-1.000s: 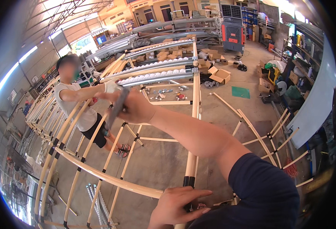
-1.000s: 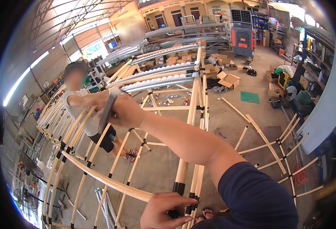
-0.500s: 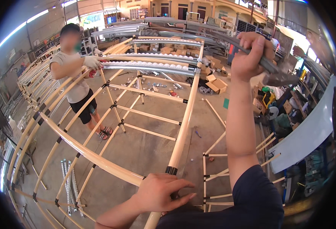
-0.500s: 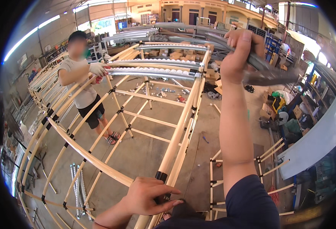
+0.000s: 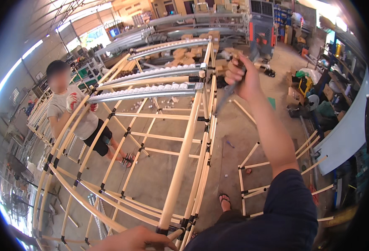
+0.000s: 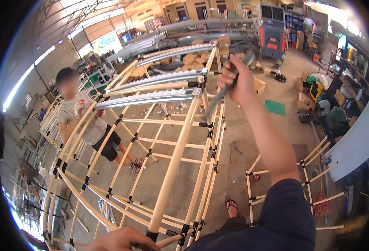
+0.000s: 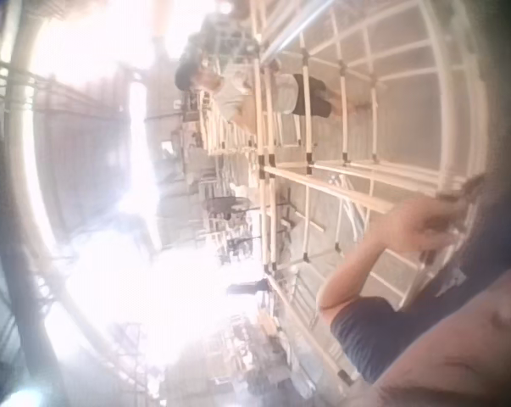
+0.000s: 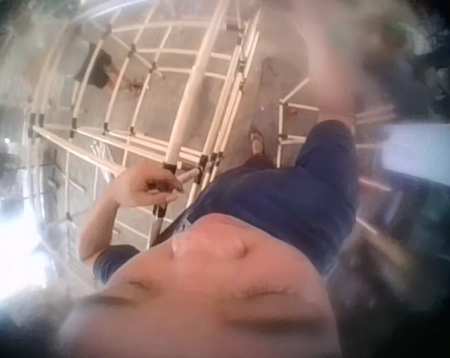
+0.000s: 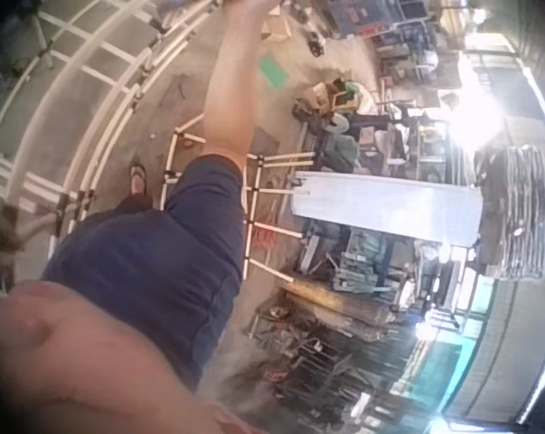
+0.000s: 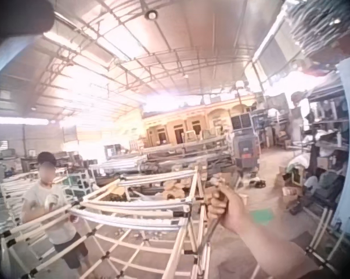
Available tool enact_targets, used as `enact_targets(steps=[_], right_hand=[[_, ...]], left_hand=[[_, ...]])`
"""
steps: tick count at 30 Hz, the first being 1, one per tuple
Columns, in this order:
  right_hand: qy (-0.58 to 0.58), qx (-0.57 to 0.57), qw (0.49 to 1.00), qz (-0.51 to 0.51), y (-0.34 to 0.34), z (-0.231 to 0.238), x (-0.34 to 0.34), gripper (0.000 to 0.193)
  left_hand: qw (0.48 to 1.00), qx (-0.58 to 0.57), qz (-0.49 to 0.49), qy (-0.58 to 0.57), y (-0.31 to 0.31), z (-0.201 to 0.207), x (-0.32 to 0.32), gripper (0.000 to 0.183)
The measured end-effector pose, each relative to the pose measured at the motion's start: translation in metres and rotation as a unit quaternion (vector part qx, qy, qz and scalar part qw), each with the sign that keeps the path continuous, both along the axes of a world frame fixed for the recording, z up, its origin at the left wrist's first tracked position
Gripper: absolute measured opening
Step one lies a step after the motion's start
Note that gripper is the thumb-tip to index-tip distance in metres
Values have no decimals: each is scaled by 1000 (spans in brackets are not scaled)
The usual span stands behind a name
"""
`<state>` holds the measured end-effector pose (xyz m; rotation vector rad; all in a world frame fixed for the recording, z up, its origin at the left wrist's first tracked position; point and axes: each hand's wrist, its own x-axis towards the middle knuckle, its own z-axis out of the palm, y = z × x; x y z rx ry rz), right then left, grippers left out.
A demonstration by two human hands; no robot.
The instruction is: The person assembles a structural frame by connecting wooden tubes and metal rails using a hammer to secure plastic joints and components. They position the metal rail on top of the wooden frame and strike the joints with the hammer to lock them in place while others assist in holding the structure.
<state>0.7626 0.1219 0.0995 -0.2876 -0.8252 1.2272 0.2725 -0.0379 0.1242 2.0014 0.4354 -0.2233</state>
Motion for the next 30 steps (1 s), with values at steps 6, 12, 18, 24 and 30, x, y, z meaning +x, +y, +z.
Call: enact_targets(steps=[6, 12, 18, 24, 30], right_hand=[[-630, -34, 733, -255, 1, -42, 69, 41], [-715, -2, 668, -206, 48, -48, 95, 44], [-745, 119, 626, -196, 75, -35, 91, 44], [-817, 47, 553, -159, 63, -2, 85, 43], [-723, 151, 591, -324, 84, -15, 94, 42]], left_hand=[[982, 78, 144, 92, 84, -8, 105, 31], [876, 351, 332, 2, 219, -53, 238, 89], [877, 316, 362, 12, 257, -85, 305, 110], [867, 335, 369, 24, 253, -86, 308, 106], [863, 349, 364, 27, 254, -87, 303, 105]])
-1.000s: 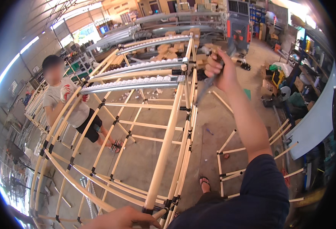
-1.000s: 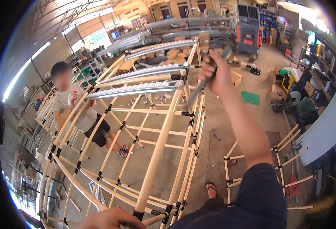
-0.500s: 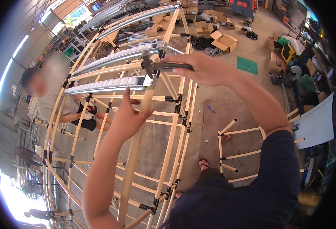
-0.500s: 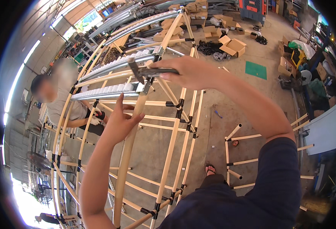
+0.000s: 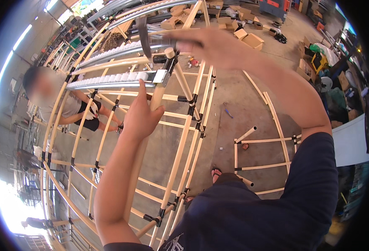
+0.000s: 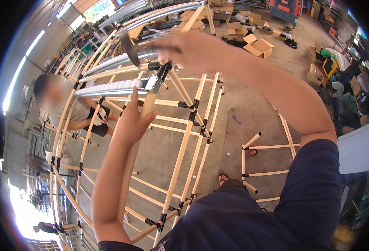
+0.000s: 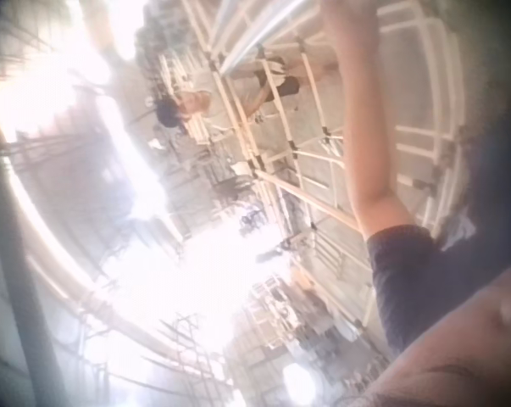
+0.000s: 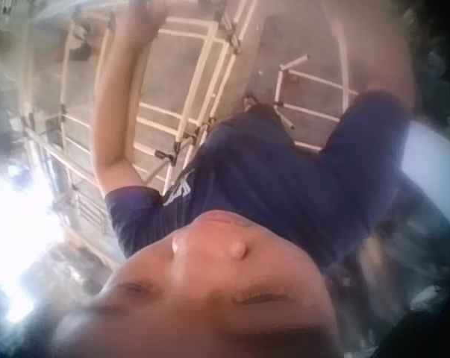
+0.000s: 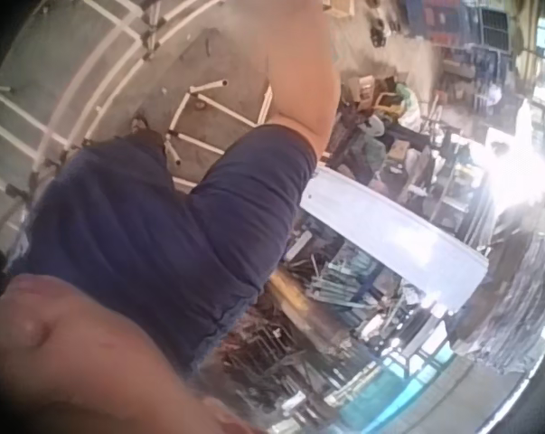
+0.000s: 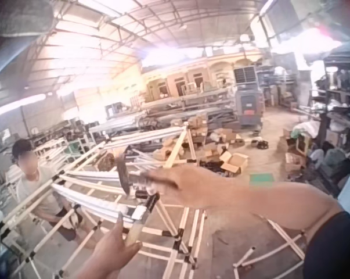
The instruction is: The person assembles a structural frame by connecting wooden tubes and metal rails using a hammer to secure plastic joints and components. They position the metal rail on top of the wooden frame and strike the joints with the hammer to lock them in place while others assist in holding the structure.
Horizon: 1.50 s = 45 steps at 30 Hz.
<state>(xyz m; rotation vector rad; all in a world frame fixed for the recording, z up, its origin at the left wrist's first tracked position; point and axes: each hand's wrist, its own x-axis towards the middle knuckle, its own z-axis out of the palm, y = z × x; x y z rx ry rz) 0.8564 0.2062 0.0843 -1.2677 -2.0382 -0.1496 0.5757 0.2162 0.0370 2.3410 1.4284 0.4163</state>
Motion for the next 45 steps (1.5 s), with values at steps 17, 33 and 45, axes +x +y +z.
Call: enact_targets(steps=[17, 33, 45], right_hand=[[-4, -173, 985, -8, -4, -11, 16, 45], [102, -158, 979, 81, 3, 4, 8, 50], [51, -112, 991, 54, 19, -23, 14, 54]], left_hand=[[996, -33, 24, 79, 5, 8, 4, 99], [998, -34, 27, 44, 1, 5, 0, 98], [997, -41, 29, 65, 1, 8, 1, 97]])
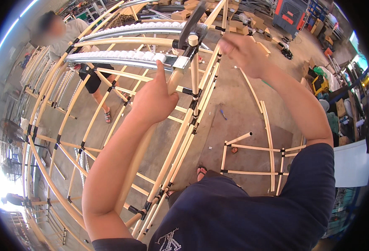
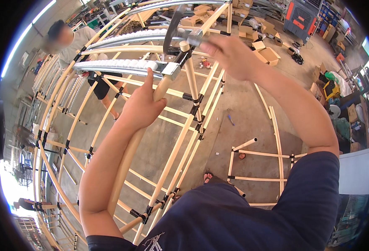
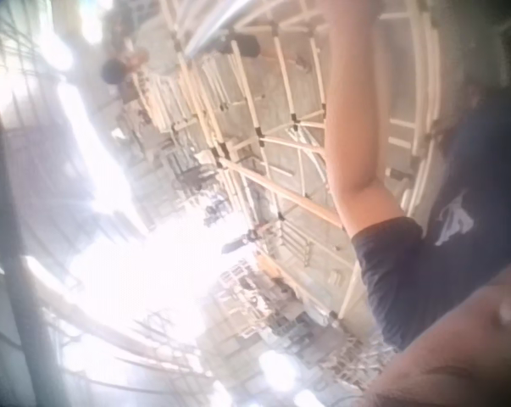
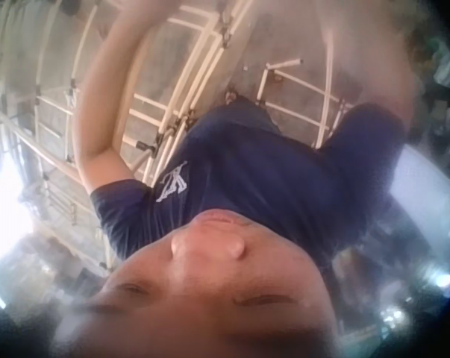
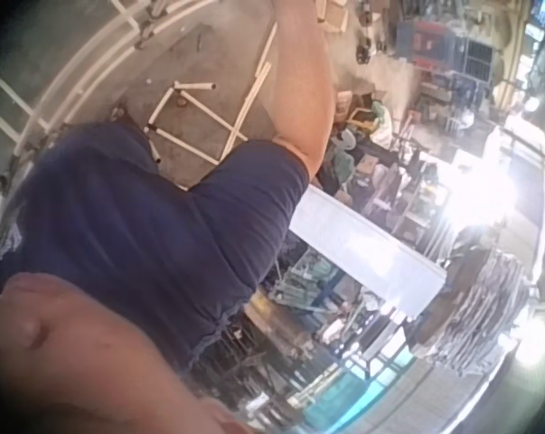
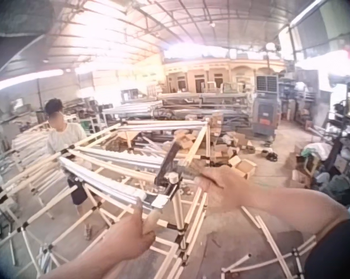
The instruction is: The person assembles a structural frame by connecting wooden tubes and metal rails using a hammer to secure plastic joints and components. They position the metal rail on top of the wooden frame and strike the joints with the hammer to lock them in place while others assist in holding the structure.
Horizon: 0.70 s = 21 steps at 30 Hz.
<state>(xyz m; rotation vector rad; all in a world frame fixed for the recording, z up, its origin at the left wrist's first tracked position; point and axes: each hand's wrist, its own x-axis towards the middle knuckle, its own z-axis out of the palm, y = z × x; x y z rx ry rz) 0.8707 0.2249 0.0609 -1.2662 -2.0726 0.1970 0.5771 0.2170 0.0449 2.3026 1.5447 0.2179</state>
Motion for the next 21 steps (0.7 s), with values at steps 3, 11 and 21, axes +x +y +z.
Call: enact_targets(steps=[3, 11, 21], right_hand=[[285, -104, 951, 69, -2, 11, 2, 59], [9, -32, 998, 60, 11, 8, -1, 52], [56, -110, 992, -17, 11, 3, -5, 46]], left_hand=[[1000, 0, -4, -13, 1, -1, 1, 97], [1000, 2, 0, -3, 0, 1, 0, 97], [1000, 2, -15, -6, 4, -2, -4, 96]])
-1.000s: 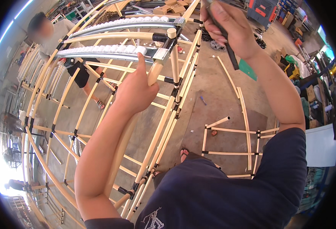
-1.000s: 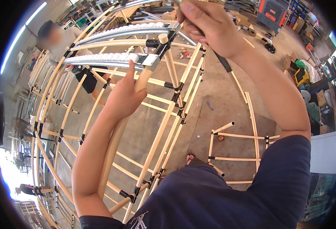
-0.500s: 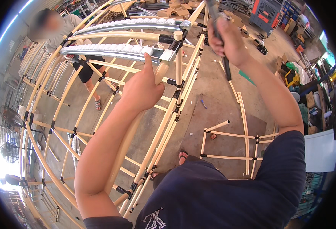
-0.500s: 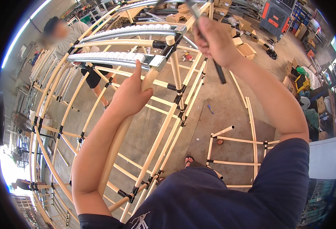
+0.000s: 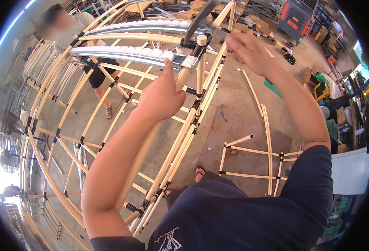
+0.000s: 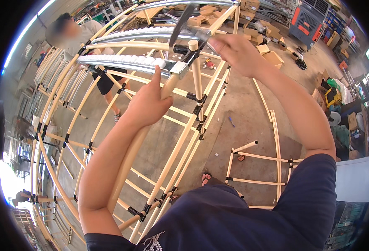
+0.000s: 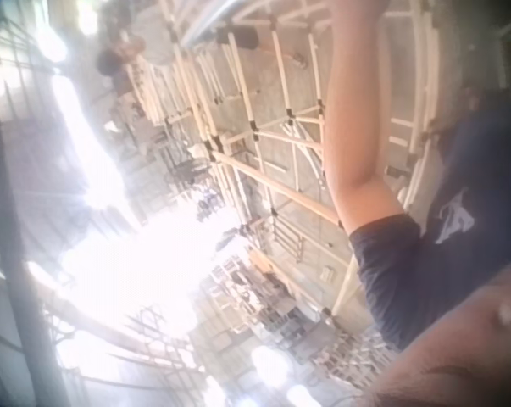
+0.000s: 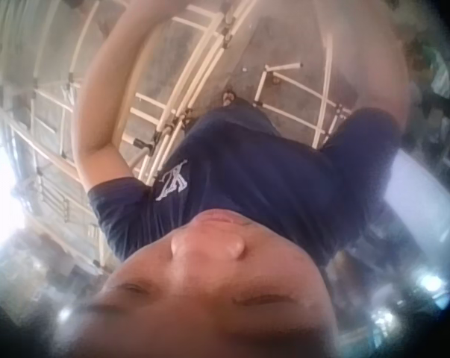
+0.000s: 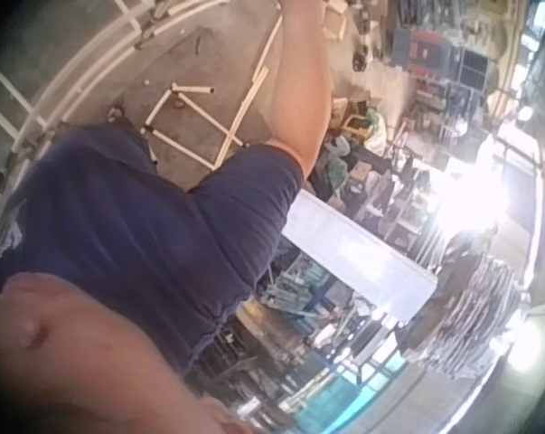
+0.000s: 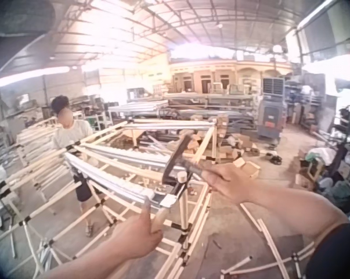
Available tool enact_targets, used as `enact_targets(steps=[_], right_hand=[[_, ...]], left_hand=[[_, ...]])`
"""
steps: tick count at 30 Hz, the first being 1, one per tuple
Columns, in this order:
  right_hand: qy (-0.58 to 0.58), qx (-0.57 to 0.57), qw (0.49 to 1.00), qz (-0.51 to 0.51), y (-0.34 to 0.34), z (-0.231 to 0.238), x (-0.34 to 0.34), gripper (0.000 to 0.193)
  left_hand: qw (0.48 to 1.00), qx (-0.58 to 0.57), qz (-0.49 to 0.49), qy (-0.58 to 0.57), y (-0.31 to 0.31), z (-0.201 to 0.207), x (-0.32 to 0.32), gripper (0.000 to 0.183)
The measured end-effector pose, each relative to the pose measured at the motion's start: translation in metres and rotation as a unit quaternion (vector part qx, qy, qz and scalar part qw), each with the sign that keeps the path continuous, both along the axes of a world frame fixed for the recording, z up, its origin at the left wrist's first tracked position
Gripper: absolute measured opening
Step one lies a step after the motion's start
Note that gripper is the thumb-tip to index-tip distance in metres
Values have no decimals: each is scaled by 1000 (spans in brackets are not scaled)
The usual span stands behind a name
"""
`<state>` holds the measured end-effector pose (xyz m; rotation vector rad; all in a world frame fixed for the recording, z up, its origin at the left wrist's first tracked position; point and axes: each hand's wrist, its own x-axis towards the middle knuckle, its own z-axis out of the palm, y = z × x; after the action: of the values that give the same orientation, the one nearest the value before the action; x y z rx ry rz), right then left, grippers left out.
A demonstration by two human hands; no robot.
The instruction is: The person assembles a structural frame by connecting wooden tubes and metal rails using a hammer to secure plastic joints and components. They position the metal rail on top of the wooden frame and strike the joints with the hammer to lock them in place while others assist in holding the structure.
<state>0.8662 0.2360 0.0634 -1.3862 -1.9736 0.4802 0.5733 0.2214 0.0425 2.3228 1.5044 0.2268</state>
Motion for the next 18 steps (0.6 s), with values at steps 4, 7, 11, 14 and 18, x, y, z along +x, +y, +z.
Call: enact_targets(steps=[4, 7, 11, 14, 18], right_hand=[[108, -49, 992, 44, -4, -8, 6, 47], [-54, 26, 998, 3, -4, -15, 5, 50], [-1, -58, 998, -7, -15, -11, 2, 50], [-47, -38, 998, -23, -16, -11, 4, 49], [-104, 12, 994, -11, -17, -17, -2, 49]], left_hand=[[1000, -9, 8, -13, -2, 1, 1, 96], [1000, -17, 14, -5, -2, 2, 2, 97], [999, -38, 8, 17, -4, 9, 2, 98], [999, -43, 8, 23, -4, 13, 1, 98], [999, -39, 4, 19, -4, 10, 0, 98]])
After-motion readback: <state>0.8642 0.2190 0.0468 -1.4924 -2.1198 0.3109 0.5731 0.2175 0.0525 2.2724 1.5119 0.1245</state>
